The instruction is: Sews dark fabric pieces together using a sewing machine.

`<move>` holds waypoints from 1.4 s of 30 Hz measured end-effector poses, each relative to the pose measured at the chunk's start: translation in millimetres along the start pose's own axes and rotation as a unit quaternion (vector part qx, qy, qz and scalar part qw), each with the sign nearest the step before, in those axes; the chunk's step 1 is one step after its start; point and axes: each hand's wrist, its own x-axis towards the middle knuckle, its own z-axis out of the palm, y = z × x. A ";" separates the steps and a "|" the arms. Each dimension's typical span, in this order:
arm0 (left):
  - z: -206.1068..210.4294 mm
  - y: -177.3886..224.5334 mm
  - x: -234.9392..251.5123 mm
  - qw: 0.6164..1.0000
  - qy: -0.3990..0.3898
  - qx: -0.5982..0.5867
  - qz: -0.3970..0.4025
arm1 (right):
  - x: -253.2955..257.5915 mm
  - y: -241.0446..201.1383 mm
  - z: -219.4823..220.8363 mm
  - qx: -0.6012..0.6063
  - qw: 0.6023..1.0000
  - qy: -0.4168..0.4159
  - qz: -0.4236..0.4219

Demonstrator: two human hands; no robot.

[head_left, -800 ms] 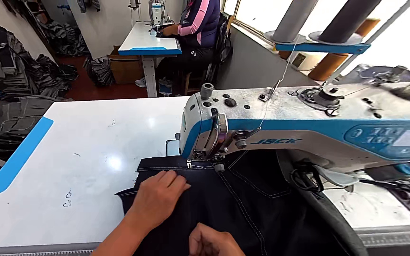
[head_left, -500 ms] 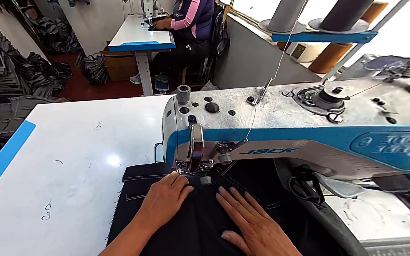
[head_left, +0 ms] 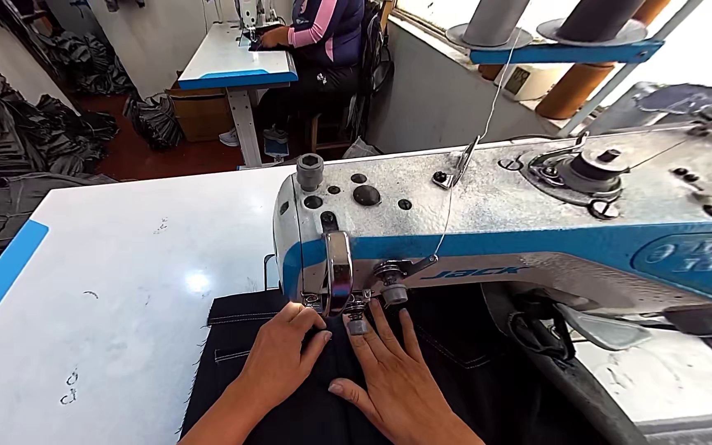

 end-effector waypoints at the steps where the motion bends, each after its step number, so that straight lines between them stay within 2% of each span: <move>1: -1.7 2.1 -0.4 1.000 -0.014 -0.002 -0.011 | -2.0 1.0 -1.1 0.002 1.000 -0.001 -0.007; 7: -11.6 7.1 2.2 0.996 -0.082 -0.006 -0.035 | -3.5 -7.5 -7.8 -0.018 0.999 -0.027 0.007; 12: -25.7 24.8 18.6 0.964 -0.161 -0.113 -0.178 | -0.1 -13.0 -9.6 -0.002 0.999 -0.037 0.026; 14: -28.1 33.5 26.9 0.951 -0.197 -0.088 -0.222 | -1.3 -11.2 -9.0 0.008 0.999 -0.039 0.026; 18: -28.1 41.9 35.5 0.943 -0.228 -0.016 -0.242 | -1.9 -11.1 -6.8 0.008 0.999 -0.028 0.027; 20: -25.3 42.2 33.9 0.947 -0.209 -0.014 -0.243 | -2.4 -12.8 -6.4 0.000 0.999 -0.029 0.028; 24: -9.4 35.7 20.8 0.978 -0.092 -0.005 -0.189 | -1.5 -14.5 -4.4 -0.009 0.999 -0.024 0.029; 26: -5.1 32.4 17.2 0.983 -0.061 -0.011 -0.172 | -2.1 -14.9 -3.2 -0.013 0.999 -0.016 0.027; 28: -5.3 27.9 16.4 0.986 -0.059 -0.025 -0.153 | -2.3 -14.8 -1.8 -0.021 0.999 -0.009 0.024; 31: -12.5 21.8 17.0 0.988 -0.096 -0.056 -0.111 | -2.1 -14.9 0.1 -0.030 0.999 -0.001 0.018; 33: -11.2 20.7 15.7 0.990 -0.079 -0.056 -0.098 | -2.5 -15.2 0.0 -0.034 0.999 0.001 0.020; 37: -3.1 21.5 14.7 0.993 -0.018 -0.044 -0.104 | -2.0 -15.7 -0.9 -0.043 0.999 0.001 0.019; 42: -9.1 24.3 18.3 0.990 -0.053 -0.050 -0.119 | -2.2 -15.8 -3.7 -0.038 0.999 -0.010 0.018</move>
